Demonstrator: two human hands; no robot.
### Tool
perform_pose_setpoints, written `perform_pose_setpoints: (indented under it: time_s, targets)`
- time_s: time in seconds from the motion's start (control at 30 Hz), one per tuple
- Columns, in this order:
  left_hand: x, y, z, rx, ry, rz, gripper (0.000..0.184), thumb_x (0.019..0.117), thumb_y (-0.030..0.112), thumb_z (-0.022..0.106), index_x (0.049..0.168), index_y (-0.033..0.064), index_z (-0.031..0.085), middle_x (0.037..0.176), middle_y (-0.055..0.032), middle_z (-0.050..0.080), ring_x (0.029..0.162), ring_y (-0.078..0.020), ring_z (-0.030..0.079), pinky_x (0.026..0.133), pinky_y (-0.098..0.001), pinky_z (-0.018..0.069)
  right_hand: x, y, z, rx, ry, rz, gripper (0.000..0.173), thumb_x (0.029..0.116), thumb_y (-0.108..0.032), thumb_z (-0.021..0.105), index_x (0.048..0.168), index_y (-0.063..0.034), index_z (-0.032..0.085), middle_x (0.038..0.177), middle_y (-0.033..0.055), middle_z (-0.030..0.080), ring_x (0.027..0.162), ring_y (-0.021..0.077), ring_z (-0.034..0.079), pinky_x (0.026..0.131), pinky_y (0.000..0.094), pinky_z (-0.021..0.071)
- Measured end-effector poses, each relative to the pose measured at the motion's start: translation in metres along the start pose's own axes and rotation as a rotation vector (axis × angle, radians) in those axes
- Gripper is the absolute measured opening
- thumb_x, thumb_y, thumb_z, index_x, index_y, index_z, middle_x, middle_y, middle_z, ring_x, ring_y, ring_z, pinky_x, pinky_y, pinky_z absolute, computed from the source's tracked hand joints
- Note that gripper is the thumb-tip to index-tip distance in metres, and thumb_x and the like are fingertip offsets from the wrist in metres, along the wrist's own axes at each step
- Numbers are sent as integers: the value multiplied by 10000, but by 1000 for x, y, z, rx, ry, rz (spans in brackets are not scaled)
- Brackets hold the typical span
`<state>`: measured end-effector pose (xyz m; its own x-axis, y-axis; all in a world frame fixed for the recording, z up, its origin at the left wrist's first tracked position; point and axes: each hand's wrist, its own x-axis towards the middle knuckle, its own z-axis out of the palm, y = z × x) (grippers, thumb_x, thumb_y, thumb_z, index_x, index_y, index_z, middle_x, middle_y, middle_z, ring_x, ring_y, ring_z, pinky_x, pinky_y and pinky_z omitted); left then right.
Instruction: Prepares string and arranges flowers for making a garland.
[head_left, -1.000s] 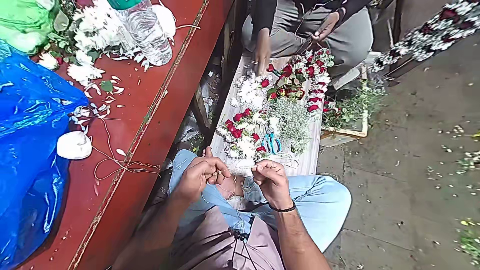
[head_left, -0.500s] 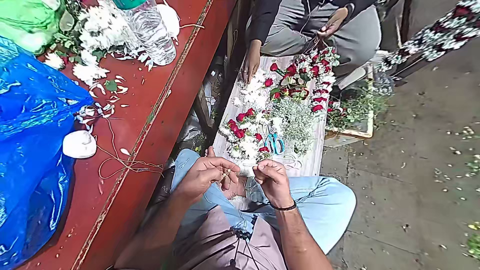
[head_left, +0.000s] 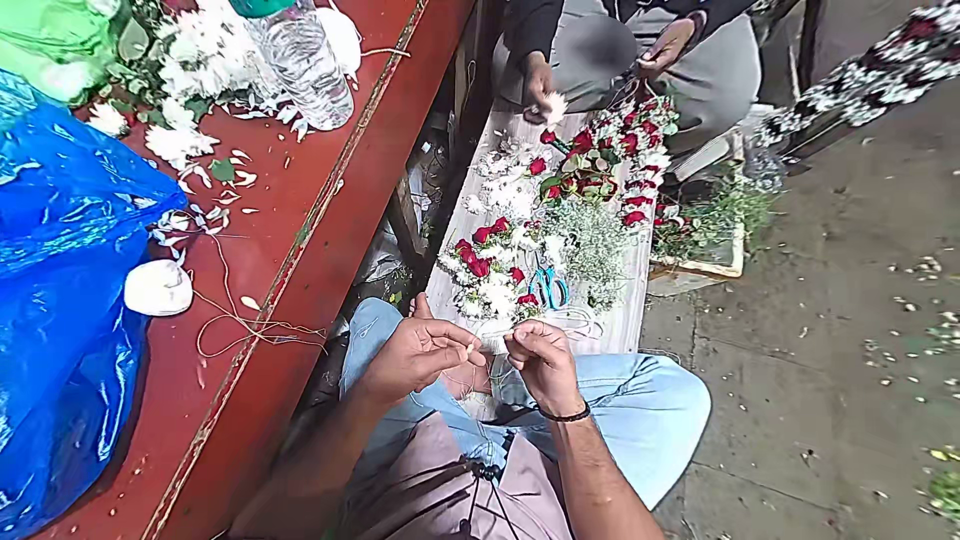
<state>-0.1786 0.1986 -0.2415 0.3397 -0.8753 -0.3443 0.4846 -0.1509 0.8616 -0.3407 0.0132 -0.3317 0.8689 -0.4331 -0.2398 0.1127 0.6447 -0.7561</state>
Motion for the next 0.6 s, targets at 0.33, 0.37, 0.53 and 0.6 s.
perform_pose_setpoints:
  time_s: [0.33, 0.37, 0.53, 0.6]
  targets:
    - [-2, 5, -4, -3, 89, -66, 365, 1014, 63, 373, 1323, -42, 538, 882, -153, 730, 589, -165, 659, 548, -300, 568, 2, -3, -9, -6, 37, -32, 179, 967, -111, 602, 848, -54, 723, 592, -32, 534, 483, 35, 428, 455, 214, 350]
    - [-3, 7, -6, -64, 59, -68, 418, 988, 64, 301, 1342, -45, 495, 959, -194, 729, 695, -228, 709, 662, -371, 611, 2, -3, -10, -4, 49, -31, 179, 968, -112, 604, 851, -50, 725, 595, -26, 543, 482, 36, 433, 452, 213, 352]
    - [-4, 10, -8, -169, 17, -56, 395, 923, -38, 331, 1305, -6, 427, 1109, -261, 704, 894, -335, 745, 826, -452, 620, 3, -3, -12, 6, 64, -20, 176, 968, -116, 606, 859, -47, 726, 598, -26, 543, 481, 36, 429, 450, 211, 349]
    - [-4, 9, -7, -189, 13, -58, 392, 892, -86, 356, 1265, 12, 424, 1145, -257, 695, 951, -352, 740, 848, -464, 619, 3, -1, -12, 2, 69, -16, 177, 966, -114, 600, 856, -49, 723, 592, -29, 537, 476, 35, 425, 445, 210, 344]
